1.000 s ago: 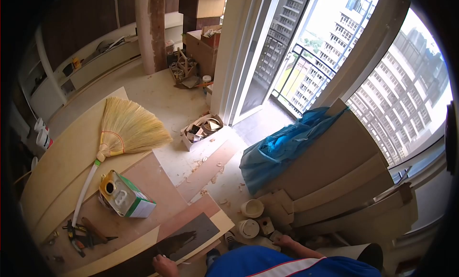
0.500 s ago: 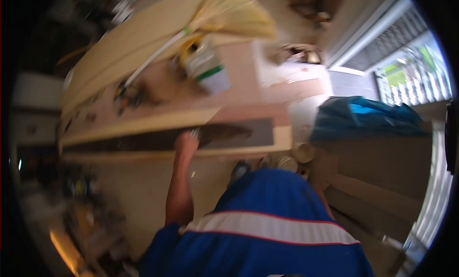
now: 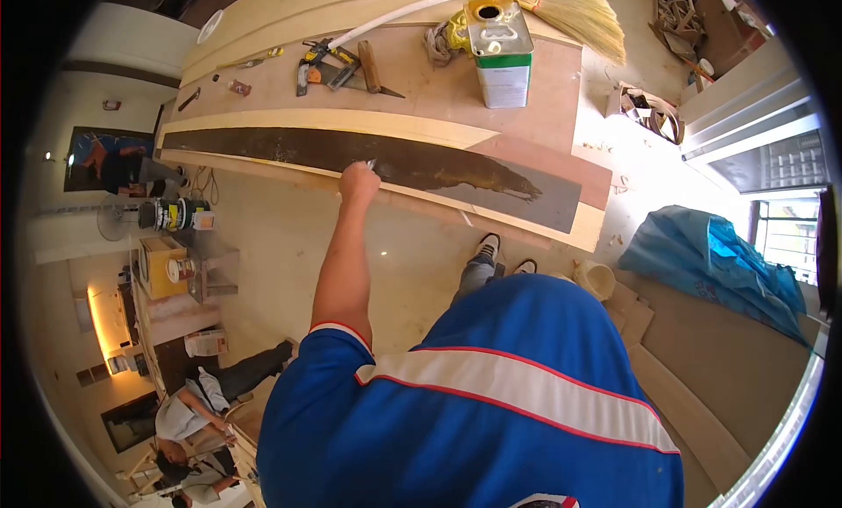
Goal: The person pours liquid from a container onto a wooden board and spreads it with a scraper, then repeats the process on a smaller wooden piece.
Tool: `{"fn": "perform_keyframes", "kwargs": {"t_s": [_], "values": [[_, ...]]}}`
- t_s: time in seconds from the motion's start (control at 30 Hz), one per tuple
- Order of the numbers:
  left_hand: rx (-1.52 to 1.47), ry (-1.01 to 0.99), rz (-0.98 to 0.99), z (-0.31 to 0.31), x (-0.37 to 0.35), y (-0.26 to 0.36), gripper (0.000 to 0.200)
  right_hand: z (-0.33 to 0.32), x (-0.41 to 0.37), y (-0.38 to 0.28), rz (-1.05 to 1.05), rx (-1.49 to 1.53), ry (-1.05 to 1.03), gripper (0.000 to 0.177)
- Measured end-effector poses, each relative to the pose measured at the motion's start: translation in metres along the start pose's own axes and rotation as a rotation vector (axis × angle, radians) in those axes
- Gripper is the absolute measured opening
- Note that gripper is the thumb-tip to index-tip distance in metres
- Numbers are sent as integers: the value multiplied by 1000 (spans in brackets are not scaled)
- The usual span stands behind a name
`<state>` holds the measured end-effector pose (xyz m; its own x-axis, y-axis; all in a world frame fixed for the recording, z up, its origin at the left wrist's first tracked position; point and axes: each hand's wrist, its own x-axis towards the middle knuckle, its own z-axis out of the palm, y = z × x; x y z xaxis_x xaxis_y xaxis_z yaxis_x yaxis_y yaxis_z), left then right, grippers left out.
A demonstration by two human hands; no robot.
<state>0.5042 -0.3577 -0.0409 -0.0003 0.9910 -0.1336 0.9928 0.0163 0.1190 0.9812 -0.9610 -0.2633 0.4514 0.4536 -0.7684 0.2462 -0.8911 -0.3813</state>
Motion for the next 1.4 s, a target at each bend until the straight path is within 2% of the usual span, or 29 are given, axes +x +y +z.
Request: {"fn": "perform_keyframes", "kwargs": {"t_s": [0.2, 0.33, 0.4, 0.5, 0.57, 0.67, 0.8, 0.9, 1.13, 1.27, 1.3, 1.37, 1.4], "values": [[-77, -30, 132, 31, -38, 74, 14, -4, -2, 2, -22, -2, 9, 27], [-63, -98, 289, 29, -83, 158, 12, -2, -4, 5, -29, 9, 20, 27], [-97, -208, 292, 31, -100, 195, 12, 0, -4, 6, -32, 15, 24, 27], [-124, -189, 400, 37, -119, 231, 14, 2, -6, 10, -36, 24, 40, 27], [-188, -216, 424, 51, -121, 241, 16, 4, -8, 13, -36, 37, 52, 27], [-283, -293, 316, 59, -97, 233, 19, 9, -14, 18, -36, 53, 68, 27], [-189, -183, 212, 8, -71, 197, 18, 17, -24, 27, -23, 89, 99, 27], [-139, -76, 201, 21, -58, 184, 17, 23, -29, 32, -20, 106, 116, 28], [-68, -190, 532, 48, -127, 290, 15, 27, -35, 42, -29, 118, 142, 28], [-110, -267, 653, 60, -149, 329, 16, 31, -36, 49, -40, 129, 170, 29], [-189, -196, 624, 73, -143, 330, 17, 31, -37, 51, -46, 128, 182, 29], [-162, -293, 742, 51, -112, 326, 19, 36, -38, 59, -68, 110, 214, 30], [-171, -245, 763, 50, -99, 320, 20, 37, -35, 60, -149, 32, 225, 30]]}}
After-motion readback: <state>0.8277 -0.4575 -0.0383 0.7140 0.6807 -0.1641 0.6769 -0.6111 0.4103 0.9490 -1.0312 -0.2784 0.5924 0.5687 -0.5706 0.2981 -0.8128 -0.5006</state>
